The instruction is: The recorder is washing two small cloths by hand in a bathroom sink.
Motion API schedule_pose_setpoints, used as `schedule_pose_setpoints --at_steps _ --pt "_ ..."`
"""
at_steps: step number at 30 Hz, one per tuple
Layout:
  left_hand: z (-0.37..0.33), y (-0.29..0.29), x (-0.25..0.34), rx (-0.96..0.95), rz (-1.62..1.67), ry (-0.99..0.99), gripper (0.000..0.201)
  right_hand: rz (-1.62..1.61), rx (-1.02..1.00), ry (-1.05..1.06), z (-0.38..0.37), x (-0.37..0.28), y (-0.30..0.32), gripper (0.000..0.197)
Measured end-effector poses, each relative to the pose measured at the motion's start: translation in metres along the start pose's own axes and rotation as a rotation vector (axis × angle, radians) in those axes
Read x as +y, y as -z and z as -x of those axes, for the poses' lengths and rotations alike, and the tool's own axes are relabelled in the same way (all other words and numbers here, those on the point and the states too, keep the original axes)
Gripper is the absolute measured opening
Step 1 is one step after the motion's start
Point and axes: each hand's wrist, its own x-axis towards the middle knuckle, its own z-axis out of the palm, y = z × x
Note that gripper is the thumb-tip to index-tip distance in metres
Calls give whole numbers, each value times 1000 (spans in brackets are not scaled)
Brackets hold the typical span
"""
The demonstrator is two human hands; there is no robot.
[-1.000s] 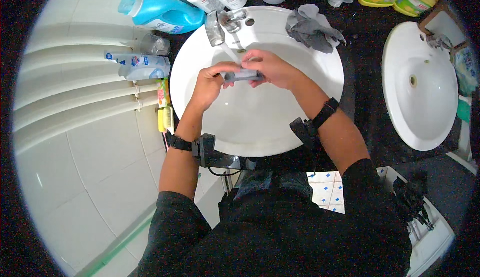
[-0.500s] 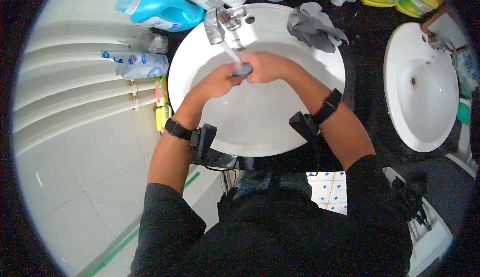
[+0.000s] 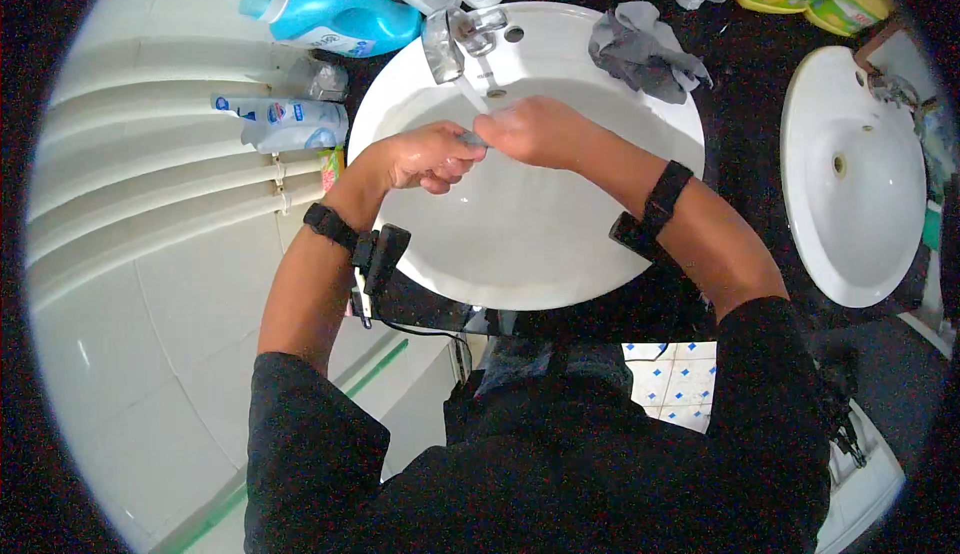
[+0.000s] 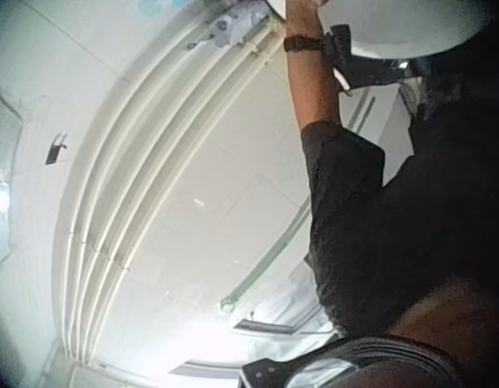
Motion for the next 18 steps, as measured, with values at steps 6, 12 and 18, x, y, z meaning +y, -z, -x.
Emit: schedule_pose_setpoints --at_steps 6,12,18 --pt "-14 -4 -13 130 -64 -255 22 4 -24 -130 4 6 -9 12" --pt "-15 -15 -31 18 550 -677 40 -1919 -308 -1060 5 -1 16 26" --pt "-42 -51 -25 -242 881 -741 49 -2591 -91 -788 8 -38 -15 29"
